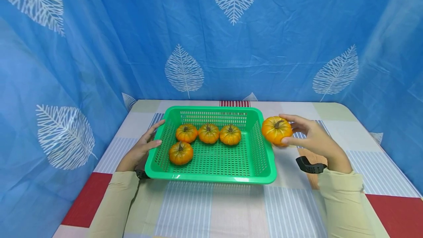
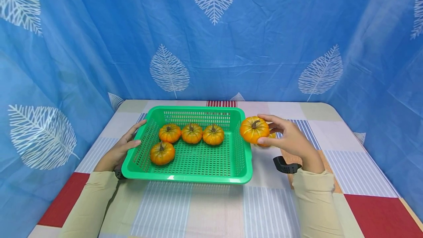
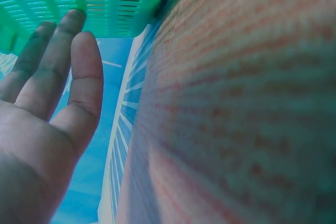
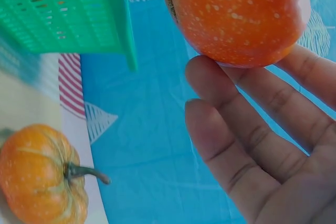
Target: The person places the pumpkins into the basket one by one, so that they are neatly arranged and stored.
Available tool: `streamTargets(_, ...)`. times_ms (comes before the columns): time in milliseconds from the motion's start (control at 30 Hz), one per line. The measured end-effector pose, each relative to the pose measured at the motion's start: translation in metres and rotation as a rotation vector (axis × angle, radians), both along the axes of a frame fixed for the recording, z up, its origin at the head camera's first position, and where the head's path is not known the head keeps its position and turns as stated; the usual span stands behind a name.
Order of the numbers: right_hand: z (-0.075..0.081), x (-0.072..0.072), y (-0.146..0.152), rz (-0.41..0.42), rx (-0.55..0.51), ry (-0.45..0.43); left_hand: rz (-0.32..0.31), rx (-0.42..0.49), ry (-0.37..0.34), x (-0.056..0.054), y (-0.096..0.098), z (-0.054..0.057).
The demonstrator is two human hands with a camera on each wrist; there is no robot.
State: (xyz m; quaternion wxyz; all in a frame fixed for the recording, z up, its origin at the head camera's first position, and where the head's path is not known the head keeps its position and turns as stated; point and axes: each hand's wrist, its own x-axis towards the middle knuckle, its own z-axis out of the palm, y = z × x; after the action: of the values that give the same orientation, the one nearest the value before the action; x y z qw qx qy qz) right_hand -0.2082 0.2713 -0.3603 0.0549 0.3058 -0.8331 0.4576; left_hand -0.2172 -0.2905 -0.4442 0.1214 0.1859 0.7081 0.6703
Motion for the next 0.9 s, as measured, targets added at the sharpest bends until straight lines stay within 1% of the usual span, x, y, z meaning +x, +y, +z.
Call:
streamTargets(67,0.001,0.0,-0.004,0.012,0.008,-0.003,0.004,-0.005,-0.003,0.0,0.0,0.0)
streamTargets(167,0.005,0.002,-0.009,0.018,0.03,-0.03,0.001,-0.001,-0.004,0.0,0.001,0.0)
streamTargets(300,0.011,0.002,-0.016,0.02,0.089,-0.058,-0.005,0.003,0.007,-0.001,0.001,0.0)
streamTargets(433,0.019,0.001,-0.024,0.046,0.149,-0.052,0.0,-0.013,0.019,-0.001,-0.001,0.0)
streamTargets(633,0.032,-0.004,-0.037,0.099,0.218,-0.069,0.014,-0.013,-0.023,0.0,-0.002,0.0)
streamTargets(767,0.039,-0.009,-0.046,0.133,0.253,-0.088,0.024,-0.021,-0.029,0.001,-0.002,0.001)
streamTargets(900,0.046,-0.014,-0.055,0.174,0.278,-0.127,0.021,-0.004,-0.039,0.001,-0.001,0.001)
